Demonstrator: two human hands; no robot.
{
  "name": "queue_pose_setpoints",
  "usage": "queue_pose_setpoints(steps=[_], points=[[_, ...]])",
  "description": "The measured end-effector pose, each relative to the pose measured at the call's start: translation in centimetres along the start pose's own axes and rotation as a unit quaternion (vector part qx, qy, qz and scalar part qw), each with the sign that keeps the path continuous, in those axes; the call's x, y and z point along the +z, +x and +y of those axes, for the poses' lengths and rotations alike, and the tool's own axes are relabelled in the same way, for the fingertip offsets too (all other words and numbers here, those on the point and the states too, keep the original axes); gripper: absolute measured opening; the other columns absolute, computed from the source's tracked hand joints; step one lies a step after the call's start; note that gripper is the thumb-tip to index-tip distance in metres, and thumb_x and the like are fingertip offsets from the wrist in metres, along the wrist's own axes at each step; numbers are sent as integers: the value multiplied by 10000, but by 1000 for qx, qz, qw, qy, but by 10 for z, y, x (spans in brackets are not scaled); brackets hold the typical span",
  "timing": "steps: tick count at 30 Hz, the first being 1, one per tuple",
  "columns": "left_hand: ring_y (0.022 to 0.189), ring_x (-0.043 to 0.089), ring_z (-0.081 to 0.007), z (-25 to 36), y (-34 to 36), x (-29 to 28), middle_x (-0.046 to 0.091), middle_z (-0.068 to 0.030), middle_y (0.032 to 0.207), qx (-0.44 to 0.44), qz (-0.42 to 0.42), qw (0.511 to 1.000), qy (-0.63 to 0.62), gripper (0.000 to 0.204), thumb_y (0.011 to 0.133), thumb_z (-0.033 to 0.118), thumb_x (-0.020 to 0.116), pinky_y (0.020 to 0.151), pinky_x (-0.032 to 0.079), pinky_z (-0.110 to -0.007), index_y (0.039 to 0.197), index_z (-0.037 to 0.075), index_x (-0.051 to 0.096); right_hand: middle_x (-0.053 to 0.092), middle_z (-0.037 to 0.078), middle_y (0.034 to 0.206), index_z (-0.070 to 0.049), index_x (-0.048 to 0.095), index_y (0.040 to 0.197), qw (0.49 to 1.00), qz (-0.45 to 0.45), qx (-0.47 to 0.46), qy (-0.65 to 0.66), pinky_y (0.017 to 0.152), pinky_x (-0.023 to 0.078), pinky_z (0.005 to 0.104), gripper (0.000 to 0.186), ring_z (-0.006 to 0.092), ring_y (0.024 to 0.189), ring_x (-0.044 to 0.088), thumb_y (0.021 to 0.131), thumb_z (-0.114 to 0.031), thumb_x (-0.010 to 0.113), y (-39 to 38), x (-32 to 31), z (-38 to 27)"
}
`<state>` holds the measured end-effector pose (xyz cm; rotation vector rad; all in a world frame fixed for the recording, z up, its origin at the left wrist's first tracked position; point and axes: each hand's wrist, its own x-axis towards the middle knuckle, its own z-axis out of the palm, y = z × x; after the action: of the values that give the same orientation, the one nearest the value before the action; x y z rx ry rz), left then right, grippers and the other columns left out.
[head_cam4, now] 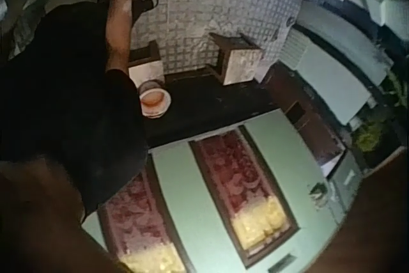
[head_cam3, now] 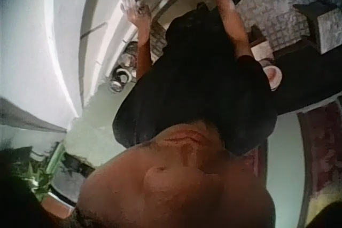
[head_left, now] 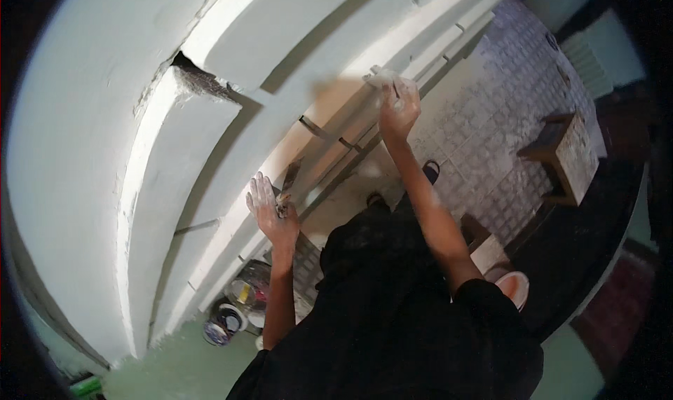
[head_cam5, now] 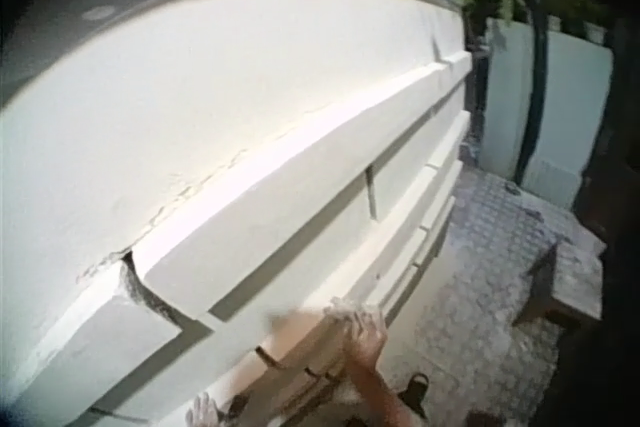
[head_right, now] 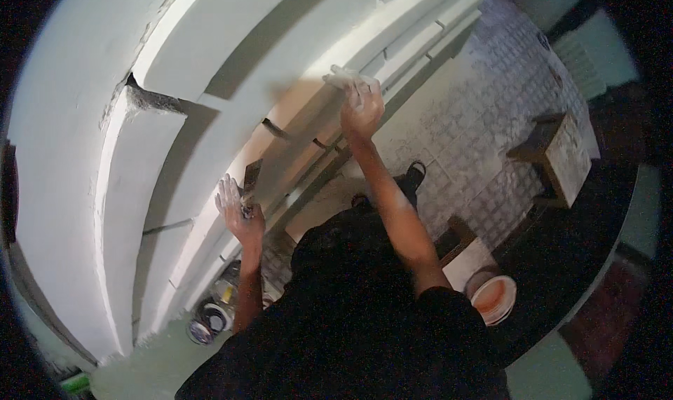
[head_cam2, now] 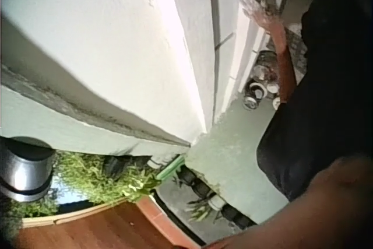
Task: Patching and smoothing a textured wall using a putty knife and a cloth.
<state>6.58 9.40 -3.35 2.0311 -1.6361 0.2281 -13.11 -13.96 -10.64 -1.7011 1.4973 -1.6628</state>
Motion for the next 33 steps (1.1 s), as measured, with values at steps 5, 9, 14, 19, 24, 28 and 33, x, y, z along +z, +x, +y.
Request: queue_pose_setpoints(steps=[5, 9, 14, 19, 24, 28, 33], points=[[1372, 357, -358, -3, 4, -12, 442, -191, 1432, 42, -54, 997, -39, 725, 673, -15, 623, 1136, 207, -516, 1376, 23, 453, 653, 129, 874, 74, 658, 1012, 965, 222, 130, 58, 688, 493, 332, 276, 213, 757, 615, 831, -130, 700, 14, 2, -1], [1359, 372, -354, -6, 20, -18, 450, -188, 1420, 84, -103, 990, -49, 712, 661, -20, 607, 1140, 257, -478, 1359, 22, 469, 660, 116, 809, 21, 657, 969, 964, 196, 177, 18, 685, 501, 340, 229, 202, 732, 632, 816, -139, 714, 72, -13, 4], [1335, 411, -345, -5, 33, -17, 483, -187, 1391, 88, -121, 986, -73, 678, 653, -43, 590, 1125, 295, -460, 1323, 12, 502, 671, 105, 805, -13, 640, 927, 967, 100, 207, 110, 664, 510, 329, 207, 173, 717, 643, 790, -130, 742, 66, -14, -5], [1287, 472, -350, -28, 21, -14, 525, -191, 1351, 43, -75, 986, -143, 626, 651, -84, 548, 1096, 347, -441, 1270, 7, 536, 665, 92, 793, -13, 643, 907, 973, 33, 157, 167, 656, 499, 347, 201, 168, 721, 629, 775, -121, 750, -47, 18, -58], [1283, 470, -367, -22, 25, -14, 526, -190, 1350, 76, -96, 985, -119, 622, 650, -89, 549, 1095, 347, -444, 1265, 8, 537, 627, 98, 735, 17, 635, 900, 947, 129, 238, 172, 631, 470, 332, 241, 162, 689, 585, 782, -158, 752, -3, 22, -34], [1284, 465, -381, -20, 28, -11, 524, -189, 1352, 62, -109, 986, -107, 633, 652, -86, 554, 1100, 338, -451, 1277, 7, 529, 578, 93, 628, 6, 634, 825, 912, 202, 286, 214, 578, 456, 352, 166, 180, 595, 562, 785, -119, 735, 37, 19, -20], [1285, 465, -379, -28, 23, -12, 523, -197, 1351, 71, -99, 987, -105, 647, 657, -84, 542, 1095, 341, -456, 1299, -7, 514, 612, 121, 743, -14, 636, 887, 970, 142, 124, 153, 578, 450, 376, 154, 248, 650, 583, 770, -66, 722, -47, 33, -71]])
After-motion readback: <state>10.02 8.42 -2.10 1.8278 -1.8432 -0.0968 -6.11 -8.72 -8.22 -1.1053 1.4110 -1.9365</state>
